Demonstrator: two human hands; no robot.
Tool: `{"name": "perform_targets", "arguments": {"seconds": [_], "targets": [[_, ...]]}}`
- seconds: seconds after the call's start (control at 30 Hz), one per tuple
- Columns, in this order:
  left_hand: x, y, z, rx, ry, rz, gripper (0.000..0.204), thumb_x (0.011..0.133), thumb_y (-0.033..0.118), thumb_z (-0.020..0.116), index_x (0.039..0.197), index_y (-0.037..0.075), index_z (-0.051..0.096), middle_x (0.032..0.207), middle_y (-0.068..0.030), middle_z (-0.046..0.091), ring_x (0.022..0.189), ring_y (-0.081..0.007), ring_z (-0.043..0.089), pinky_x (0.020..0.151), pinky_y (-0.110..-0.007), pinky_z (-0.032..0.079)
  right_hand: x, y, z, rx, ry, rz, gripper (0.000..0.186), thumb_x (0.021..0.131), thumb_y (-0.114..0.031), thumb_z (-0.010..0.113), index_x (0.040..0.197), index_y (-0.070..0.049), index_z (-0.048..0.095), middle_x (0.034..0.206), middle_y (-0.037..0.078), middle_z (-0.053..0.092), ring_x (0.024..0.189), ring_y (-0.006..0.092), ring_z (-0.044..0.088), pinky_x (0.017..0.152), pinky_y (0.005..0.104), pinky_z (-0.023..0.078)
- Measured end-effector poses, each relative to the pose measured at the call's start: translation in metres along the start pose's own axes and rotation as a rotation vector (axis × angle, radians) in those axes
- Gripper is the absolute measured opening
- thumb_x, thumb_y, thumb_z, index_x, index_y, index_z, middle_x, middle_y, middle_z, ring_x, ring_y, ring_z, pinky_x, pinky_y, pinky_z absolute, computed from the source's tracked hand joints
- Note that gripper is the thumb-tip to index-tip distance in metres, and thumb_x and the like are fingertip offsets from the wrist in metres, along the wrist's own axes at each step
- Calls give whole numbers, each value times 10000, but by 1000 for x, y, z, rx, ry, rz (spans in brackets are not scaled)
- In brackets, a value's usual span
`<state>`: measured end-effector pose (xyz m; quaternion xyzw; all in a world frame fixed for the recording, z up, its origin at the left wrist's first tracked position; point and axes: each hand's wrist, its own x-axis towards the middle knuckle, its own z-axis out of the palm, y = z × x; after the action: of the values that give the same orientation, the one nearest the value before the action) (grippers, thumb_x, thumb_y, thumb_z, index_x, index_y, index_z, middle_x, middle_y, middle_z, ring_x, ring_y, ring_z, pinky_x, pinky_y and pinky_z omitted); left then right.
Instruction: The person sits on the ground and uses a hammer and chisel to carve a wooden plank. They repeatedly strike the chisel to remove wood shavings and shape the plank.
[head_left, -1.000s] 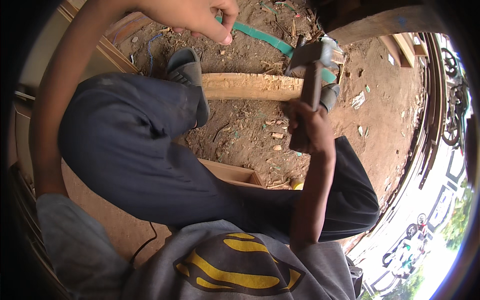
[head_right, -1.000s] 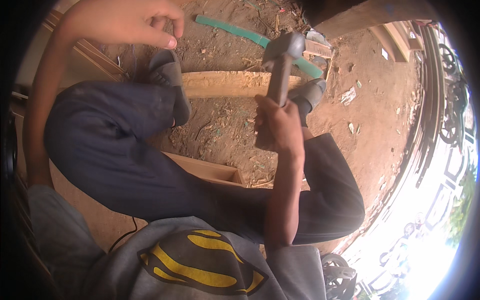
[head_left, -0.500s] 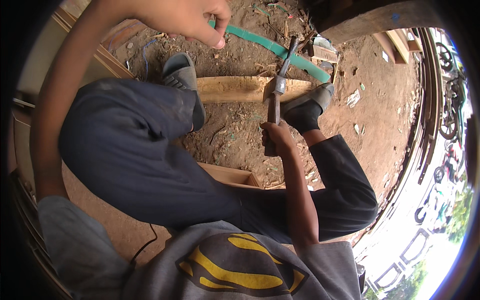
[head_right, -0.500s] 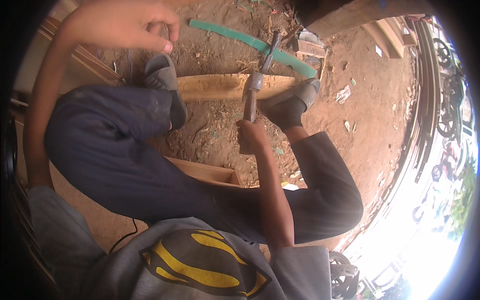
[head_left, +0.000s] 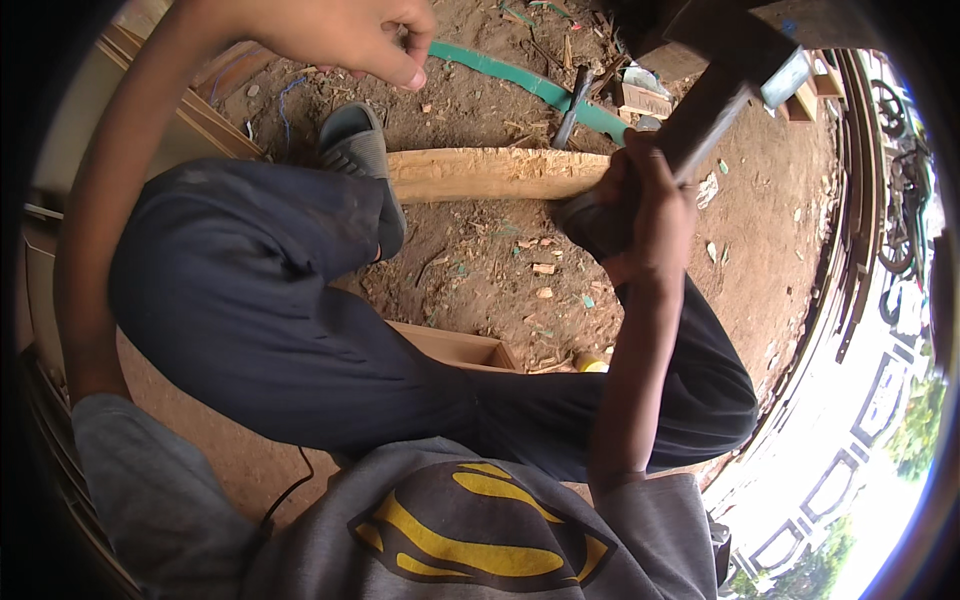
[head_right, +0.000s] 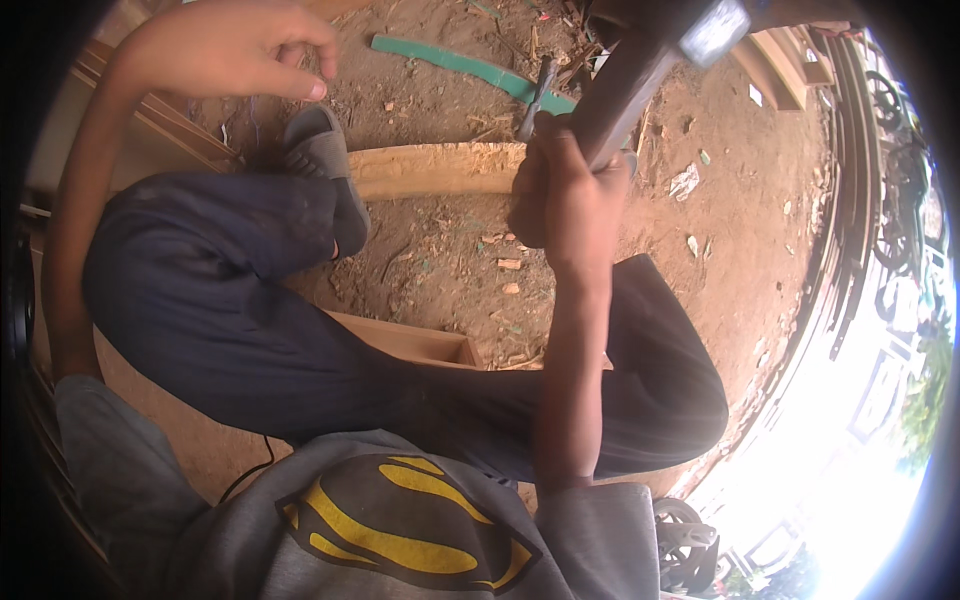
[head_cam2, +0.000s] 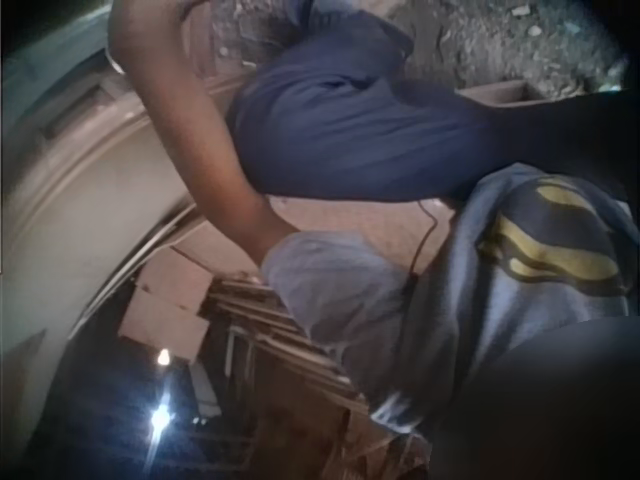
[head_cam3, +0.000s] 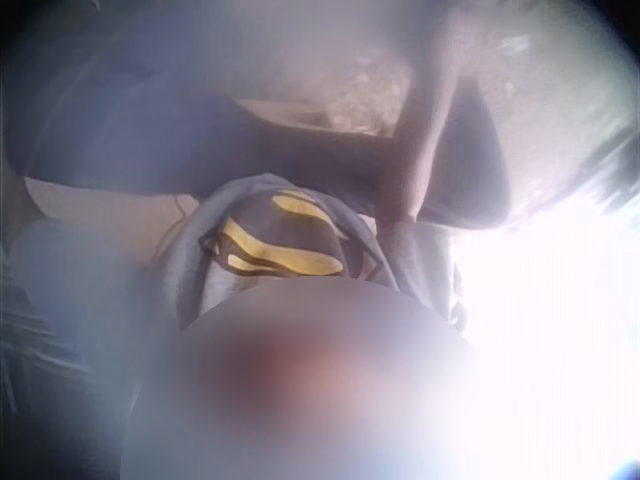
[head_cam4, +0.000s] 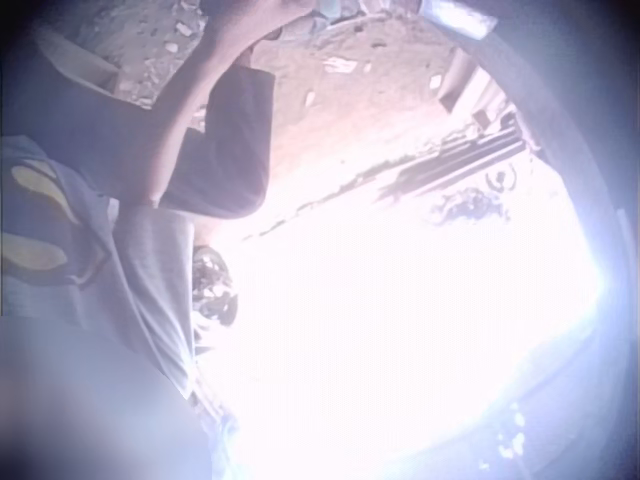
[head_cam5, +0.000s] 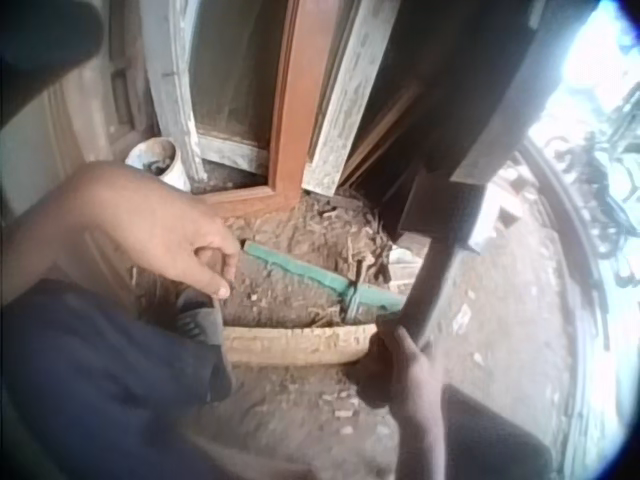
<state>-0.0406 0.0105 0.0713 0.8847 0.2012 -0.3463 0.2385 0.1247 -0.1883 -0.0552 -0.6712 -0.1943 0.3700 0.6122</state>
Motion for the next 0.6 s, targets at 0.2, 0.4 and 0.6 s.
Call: {"name": "perform_targets", "arguments": {"seconds": [0.2,0.4,0.6], "targets": [[6,15,-8,-39,-92,-50,448,901,403,528,1122,18,580,930,-122,647,849,-225,612,725,-332,475,-5,160,-44,-202,-152,661,187,820,-169,622,768,-16,529,591,35,514,459,132,495,431,289,423],[1,29,-10,34,-70,-187,443,910,401,511,1139,26,573,927,-110,646,850,-221,610,724,-331,472,-12,114,-49,-146,-198,612,167,832,-171,623,817,-15,564,626,34,529,491,132,506,475,281,446],[-8,5,-3,-65,-44,60,437,909,403,514,1138,35,576,946,-115,643,864,-225,607,732,-329,468,-16,-28,-23,-215,-36,172,185,822,-203,635,786,-38,561,622,28,503,511,100,484,451,260,386]]}}
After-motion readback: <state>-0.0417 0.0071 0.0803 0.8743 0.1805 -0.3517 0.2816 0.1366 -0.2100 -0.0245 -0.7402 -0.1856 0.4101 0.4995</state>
